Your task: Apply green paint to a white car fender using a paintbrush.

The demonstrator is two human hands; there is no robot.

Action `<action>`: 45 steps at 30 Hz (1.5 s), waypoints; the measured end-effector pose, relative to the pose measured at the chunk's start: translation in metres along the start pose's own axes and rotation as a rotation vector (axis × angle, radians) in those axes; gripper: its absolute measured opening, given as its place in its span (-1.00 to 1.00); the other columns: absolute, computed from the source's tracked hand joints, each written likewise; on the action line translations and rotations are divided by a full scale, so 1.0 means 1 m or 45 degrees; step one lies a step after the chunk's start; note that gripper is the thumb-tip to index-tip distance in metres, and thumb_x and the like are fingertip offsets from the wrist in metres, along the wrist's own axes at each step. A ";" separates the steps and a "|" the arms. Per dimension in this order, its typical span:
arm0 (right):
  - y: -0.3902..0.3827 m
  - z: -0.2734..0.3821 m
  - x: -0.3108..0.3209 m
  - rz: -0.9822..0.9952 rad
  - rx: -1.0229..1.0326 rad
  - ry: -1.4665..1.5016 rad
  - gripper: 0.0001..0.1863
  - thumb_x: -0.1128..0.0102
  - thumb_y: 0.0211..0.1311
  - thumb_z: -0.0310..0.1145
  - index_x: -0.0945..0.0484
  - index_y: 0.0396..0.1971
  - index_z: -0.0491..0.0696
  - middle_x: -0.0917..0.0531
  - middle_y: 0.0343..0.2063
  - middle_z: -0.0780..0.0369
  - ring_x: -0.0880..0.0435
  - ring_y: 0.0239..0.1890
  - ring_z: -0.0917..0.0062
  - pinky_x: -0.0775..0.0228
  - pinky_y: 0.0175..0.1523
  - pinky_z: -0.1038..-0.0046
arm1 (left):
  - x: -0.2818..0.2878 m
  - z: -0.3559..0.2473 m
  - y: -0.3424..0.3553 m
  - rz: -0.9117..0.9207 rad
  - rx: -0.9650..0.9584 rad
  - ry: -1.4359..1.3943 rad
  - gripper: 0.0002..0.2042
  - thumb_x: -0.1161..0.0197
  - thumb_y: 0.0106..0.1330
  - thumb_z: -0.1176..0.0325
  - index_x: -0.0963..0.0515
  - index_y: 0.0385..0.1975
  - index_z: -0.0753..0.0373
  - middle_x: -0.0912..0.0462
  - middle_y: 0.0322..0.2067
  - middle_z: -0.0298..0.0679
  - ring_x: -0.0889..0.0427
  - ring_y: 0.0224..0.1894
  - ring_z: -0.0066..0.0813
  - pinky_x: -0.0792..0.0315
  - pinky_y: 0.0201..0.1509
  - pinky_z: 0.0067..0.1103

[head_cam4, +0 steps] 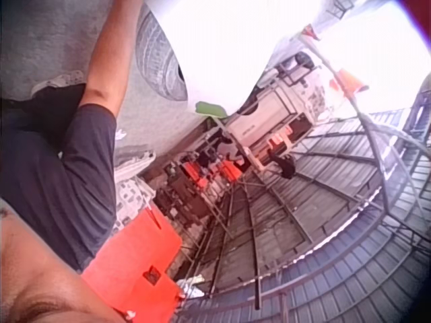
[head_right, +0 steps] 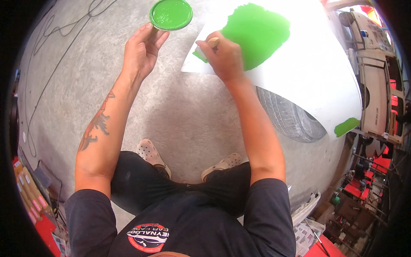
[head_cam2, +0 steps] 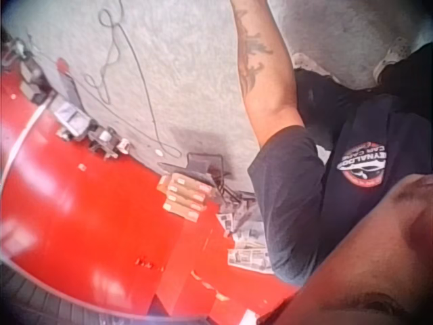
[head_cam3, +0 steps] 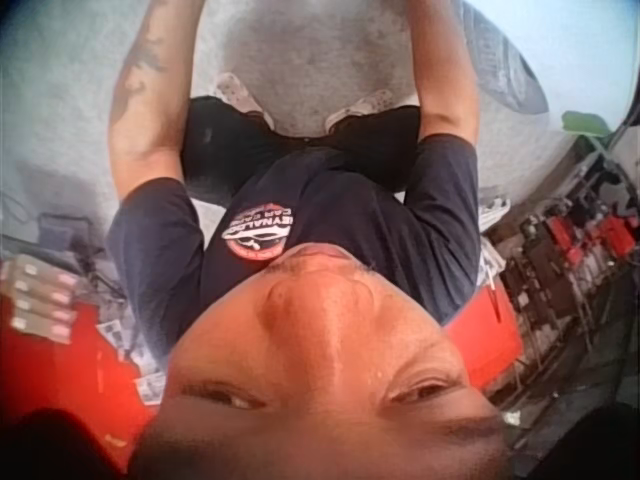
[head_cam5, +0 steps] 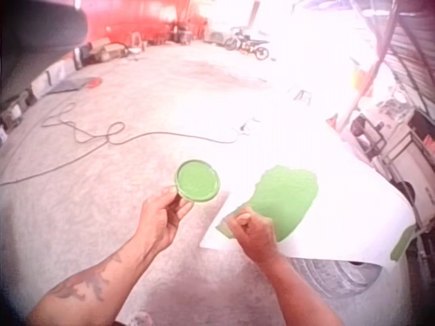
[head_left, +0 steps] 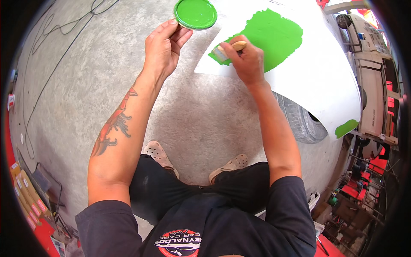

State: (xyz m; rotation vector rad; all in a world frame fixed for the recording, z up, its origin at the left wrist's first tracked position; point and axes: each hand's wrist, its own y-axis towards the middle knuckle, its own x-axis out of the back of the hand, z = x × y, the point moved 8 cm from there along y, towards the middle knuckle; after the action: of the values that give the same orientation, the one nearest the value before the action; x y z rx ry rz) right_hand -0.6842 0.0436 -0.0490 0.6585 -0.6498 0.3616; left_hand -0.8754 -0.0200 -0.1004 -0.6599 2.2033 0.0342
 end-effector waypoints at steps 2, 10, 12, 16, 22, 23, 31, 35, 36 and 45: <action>-0.003 -0.005 -0.005 0.044 -0.018 0.019 -0.78 -0.36 0.09 -0.30 -0.53 -0.57 -0.09 -0.57 -0.70 0.27 -0.53 -0.67 0.56 -0.39 -0.51 0.52 | -0.001 0.002 0.001 0.008 0.011 -0.008 -0.79 -0.04 0.39 0.44 -0.42 -0.12 0.47 -0.59 -0.19 -0.06 -0.64 -0.12 -0.33 -0.55 0.09 -0.44; 0.006 0.004 0.010 0.100 -0.043 -0.020 -0.75 -0.38 0.07 -0.29 -0.51 -0.57 -0.11 -0.56 -0.68 0.28 -0.52 -0.64 0.55 -0.36 -0.48 0.54 | -0.001 0.005 0.000 0.012 0.065 0.045 -0.75 0.03 0.42 0.42 -0.38 -0.05 0.46 -0.51 0.00 -0.03 -0.47 0.15 -0.21 -0.32 0.33 -0.34; 0.001 0.003 0.001 0.192 0.010 -0.053 -0.75 -0.37 0.08 -0.30 -0.50 -0.57 -0.11 -0.56 -0.68 0.28 -0.52 -0.63 0.55 -0.36 -0.47 0.53 | -0.002 0.004 0.000 0.031 0.024 0.002 -0.78 -0.05 0.38 0.43 -0.41 -0.11 0.48 -0.59 -0.18 -0.06 -0.64 -0.12 -0.33 -0.54 0.10 -0.43; 0.003 -0.007 0.000 0.324 0.081 -0.222 -0.79 -0.31 0.16 -0.29 -0.53 -0.49 -0.12 -0.57 -0.63 0.26 -0.49 -0.59 0.62 -0.35 -0.44 0.54 | -0.006 0.009 0.000 0.035 0.041 -0.007 -0.78 -0.04 0.39 0.43 -0.41 -0.11 0.48 -0.58 -0.18 -0.06 -0.63 -0.11 -0.33 -0.53 0.11 -0.43; 0.012 0.003 0.024 0.219 -0.024 -0.024 -0.74 -0.36 0.09 -0.27 -0.49 -0.55 -0.10 -0.54 -0.66 0.26 -0.46 -0.60 0.52 -0.34 -0.43 0.45 | -0.004 0.005 -0.001 0.031 0.033 0.025 -0.78 -0.02 0.39 0.44 -0.41 -0.11 0.48 -0.58 -0.16 -0.06 -0.63 -0.11 -0.32 -0.54 0.11 -0.44; 0.012 0.001 0.026 0.216 -0.025 -0.029 -0.74 -0.36 0.09 -0.27 -0.49 -0.55 -0.10 -0.54 -0.66 0.26 -0.46 -0.60 0.52 -0.34 -0.43 0.45 | -0.007 0.007 -0.003 0.044 0.055 0.053 -0.76 0.01 0.41 0.42 -0.39 -0.07 0.47 -0.53 -0.06 -0.04 -0.54 0.03 -0.27 -0.40 0.23 -0.38; 0.010 -0.001 0.031 0.284 0.021 -0.127 -0.73 -0.34 0.11 -0.27 -0.46 -0.51 -0.11 -0.51 -0.66 0.22 -0.45 -0.59 0.46 -0.32 -0.41 0.45 | -0.006 0.008 -0.001 0.052 0.024 0.034 -0.78 -0.01 0.40 0.44 -0.40 -0.10 0.48 -0.58 -0.17 -0.05 -0.64 -0.11 -0.32 -0.54 0.11 -0.45; 0.003 -0.008 0.025 0.425 -0.120 -0.095 -0.73 -0.33 0.12 -0.26 -0.46 -0.50 -0.11 -0.52 -0.64 0.21 -0.47 -0.58 0.46 -0.33 -0.41 0.46 | -0.005 0.008 0.000 0.060 0.021 0.026 -0.78 -0.01 0.40 0.44 -0.40 -0.10 0.49 -0.58 -0.17 -0.04 -0.64 -0.12 -0.32 -0.55 0.10 -0.45; 0.003 -0.010 0.025 0.410 -0.087 -0.137 -0.74 -0.33 0.12 -0.26 -0.47 -0.50 -0.11 -0.52 -0.65 0.21 -0.47 -0.59 0.46 -0.32 -0.42 0.46 | -0.007 0.007 0.000 0.061 0.017 0.023 -0.78 -0.01 0.40 0.44 -0.41 -0.10 0.49 -0.58 -0.17 -0.05 -0.64 -0.12 -0.31 -0.55 0.09 -0.45; -0.006 -0.013 0.049 -0.100 -0.347 0.156 -0.75 -0.35 0.13 -0.26 -0.57 -0.51 -0.13 -0.61 -0.64 0.28 -0.51 -0.58 0.68 -0.35 -0.45 0.59 | -0.003 0.008 -0.001 0.043 0.062 0.064 -0.76 0.03 0.42 0.40 -0.40 -0.06 0.43 -0.52 -0.01 -0.06 -0.48 0.14 -0.23 -0.28 0.34 -0.33</action>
State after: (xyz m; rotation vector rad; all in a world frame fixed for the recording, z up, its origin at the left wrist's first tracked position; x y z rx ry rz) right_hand -0.6389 0.0534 -0.0275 0.3971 -0.5424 0.2326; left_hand -0.8677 -0.0178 -0.1031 -0.6026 2.2562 -0.0185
